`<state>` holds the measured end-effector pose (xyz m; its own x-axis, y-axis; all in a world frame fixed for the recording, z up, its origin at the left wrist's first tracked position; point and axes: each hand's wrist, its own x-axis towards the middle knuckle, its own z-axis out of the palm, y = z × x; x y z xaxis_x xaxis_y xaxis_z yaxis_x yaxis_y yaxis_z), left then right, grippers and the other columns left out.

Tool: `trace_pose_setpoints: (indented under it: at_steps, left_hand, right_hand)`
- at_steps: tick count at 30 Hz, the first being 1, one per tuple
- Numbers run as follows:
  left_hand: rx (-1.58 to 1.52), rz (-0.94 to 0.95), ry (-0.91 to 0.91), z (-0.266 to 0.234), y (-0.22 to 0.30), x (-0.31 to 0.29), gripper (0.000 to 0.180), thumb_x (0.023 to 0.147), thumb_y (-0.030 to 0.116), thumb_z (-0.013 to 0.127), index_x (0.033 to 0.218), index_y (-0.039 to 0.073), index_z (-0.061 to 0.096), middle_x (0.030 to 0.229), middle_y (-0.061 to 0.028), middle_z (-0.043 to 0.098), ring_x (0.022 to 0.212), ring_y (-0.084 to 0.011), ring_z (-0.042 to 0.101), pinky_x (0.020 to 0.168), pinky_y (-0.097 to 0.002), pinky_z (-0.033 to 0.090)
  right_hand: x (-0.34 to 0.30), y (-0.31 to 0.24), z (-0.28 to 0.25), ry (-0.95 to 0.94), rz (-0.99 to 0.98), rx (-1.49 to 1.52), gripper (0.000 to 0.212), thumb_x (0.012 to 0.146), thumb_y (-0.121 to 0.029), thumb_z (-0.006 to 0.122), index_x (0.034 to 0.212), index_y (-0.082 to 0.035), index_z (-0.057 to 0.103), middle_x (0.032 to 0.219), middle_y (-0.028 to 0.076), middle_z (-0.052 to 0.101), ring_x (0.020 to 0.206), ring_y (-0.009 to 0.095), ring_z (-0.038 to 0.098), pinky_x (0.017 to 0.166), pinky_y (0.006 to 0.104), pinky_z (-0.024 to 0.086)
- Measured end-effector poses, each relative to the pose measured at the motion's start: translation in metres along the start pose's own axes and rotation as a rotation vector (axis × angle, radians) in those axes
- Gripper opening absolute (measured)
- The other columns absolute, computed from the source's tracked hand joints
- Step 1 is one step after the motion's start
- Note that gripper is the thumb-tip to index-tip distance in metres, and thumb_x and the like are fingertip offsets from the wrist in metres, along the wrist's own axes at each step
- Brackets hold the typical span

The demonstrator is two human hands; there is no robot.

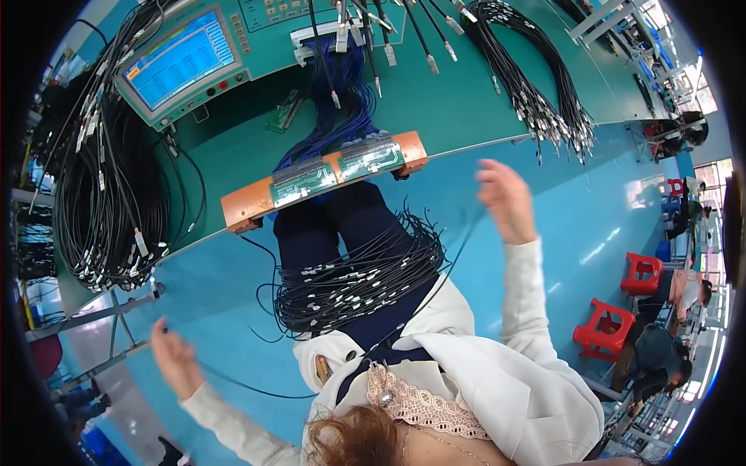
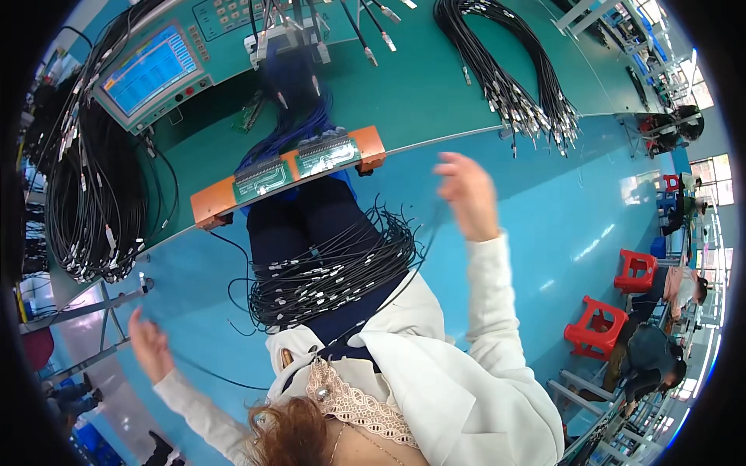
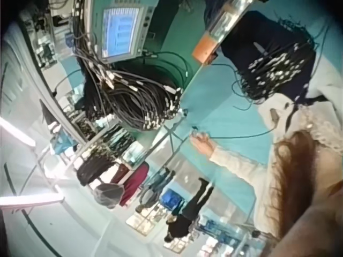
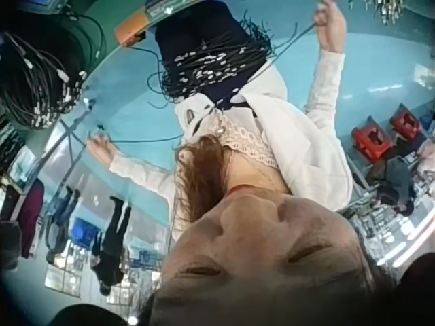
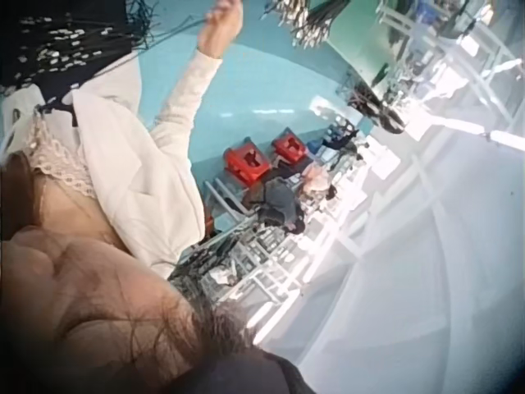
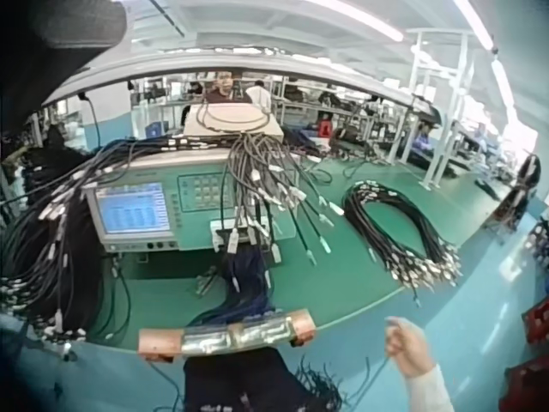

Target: Testing wire harnesses by connecting them to a testing jig and monitoring results on a screen.

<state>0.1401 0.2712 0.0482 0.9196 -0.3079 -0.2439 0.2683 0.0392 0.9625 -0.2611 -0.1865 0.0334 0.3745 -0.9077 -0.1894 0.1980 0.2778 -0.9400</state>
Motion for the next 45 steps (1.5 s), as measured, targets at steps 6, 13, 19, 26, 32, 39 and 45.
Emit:
trace_pose_setpoints:
  at_steps: [6, 13, 19, 26, 32, 39, 45]
  left_hand:
    - [0.271, -0.135, -0.582, 0.245, -0.062, -0.053, 0.015, 0.093, 0.017, 0.054, 0.096, 0.004, 0.061, 0.063, 0.0067, 0.042, 0.049, -0.0025, 0.035, 0.044, -0.0191, 0.027]
    - [0.285, 0.012, -0.633, 0.286, -0.096, -0.072, 0.015, 0.085, 0.007, 0.066, 0.094, -0.003, 0.061, 0.065, 0.0068, 0.046, 0.057, -0.0015, 0.031, 0.051, -0.0178, 0.03]
    - [0.312, 0.059, -0.589, 0.289, -0.107, -0.064, 0.01, 0.084, 0.004, 0.064, 0.091, -0.002, 0.061, 0.067, 0.0083, 0.04, 0.059, -0.0012, 0.033, 0.053, -0.0157, 0.029]
    - [0.069, -0.056, -0.614, 0.297, -0.094, -0.052, 0.013, 0.092, 0.008, 0.056, 0.102, 0.0, 0.059, 0.074, 0.0031, 0.054, 0.062, -0.0034, 0.048, 0.055, -0.0173, 0.039]
    - [-0.095, -0.248, -0.525, 0.286, -0.084, -0.027, 0.023, 0.099, 0.023, 0.044, 0.092, 0.004, 0.055, 0.06, 0.005, 0.038, 0.051, -0.0023, 0.031, 0.046, -0.018, 0.024]
    - [-0.025, -0.225, -0.516, 0.287, -0.097, -0.034, 0.025, 0.099, 0.023, 0.043, 0.09, 0.003, 0.055, 0.06, 0.0034, 0.043, 0.053, -0.0032, 0.035, 0.048, -0.0185, 0.026]
    - [0.0, -0.231, -0.53, 0.289, -0.098, -0.04, 0.024, 0.099, 0.023, 0.042, 0.09, 0.003, 0.054, 0.061, 0.0028, 0.044, 0.054, -0.004, 0.037, 0.048, -0.0183, 0.027]
  right_hand:
    - [-0.024, 0.048, 0.148, -0.561, 0.243, 0.149, 0.038, 0.092, -0.008, 0.043, 0.129, -0.003, 0.039, 0.123, 0.014, 0.052, 0.075, 0.009, 0.049, 0.069, 0.0232, 0.043]
    - [-0.033, 0.062, 0.149, -0.56, 0.041, -0.284, 0.049, 0.101, -0.033, 0.031, 0.138, -0.001, 0.028, 0.126, 0.013, 0.047, 0.079, 0.008, 0.048, 0.076, 0.0245, 0.045]
    - [-0.043, 0.073, 0.155, -0.573, 0.025, -0.37, 0.05, 0.101, -0.035, 0.031, 0.136, 0.0, 0.031, 0.123, 0.013, 0.05, 0.097, 0.016, 0.054, 0.081, 0.0274, 0.044]
    - [-0.029, 0.067, 0.132, -0.493, 0.049, -0.559, 0.017, 0.093, -0.011, 0.048, 0.095, 0.002, 0.059, 0.068, 0.004, 0.058, 0.062, 0.011, 0.055, 0.059, 0.025, 0.045]
    - [-0.002, 0.063, 0.137, -0.196, 0.139, -0.347, 0.021, 0.095, -0.015, 0.049, 0.093, 0.002, 0.061, 0.069, 0.002, 0.059, 0.058, 0.004, 0.048, 0.054, 0.0164, 0.039]
    - [0.005, 0.068, 0.143, -0.177, 0.119, -0.238, 0.022, 0.094, -0.016, 0.05, 0.095, 0.005, 0.059, 0.071, 0.004, 0.061, 0.056, 0.004, 0.043, 0.051, 0.0175, 0.036]
    - [0.003, 0.067, 0.148, -0.121, 0.183, -0.257, 0.021, 0.093, -0.015, 0.052, 0.098, 0.004, 0.058, 0.078, 0.008, 0.065, 0.057, 0.004, 0.048, 0.05, 0.018, 0.038]
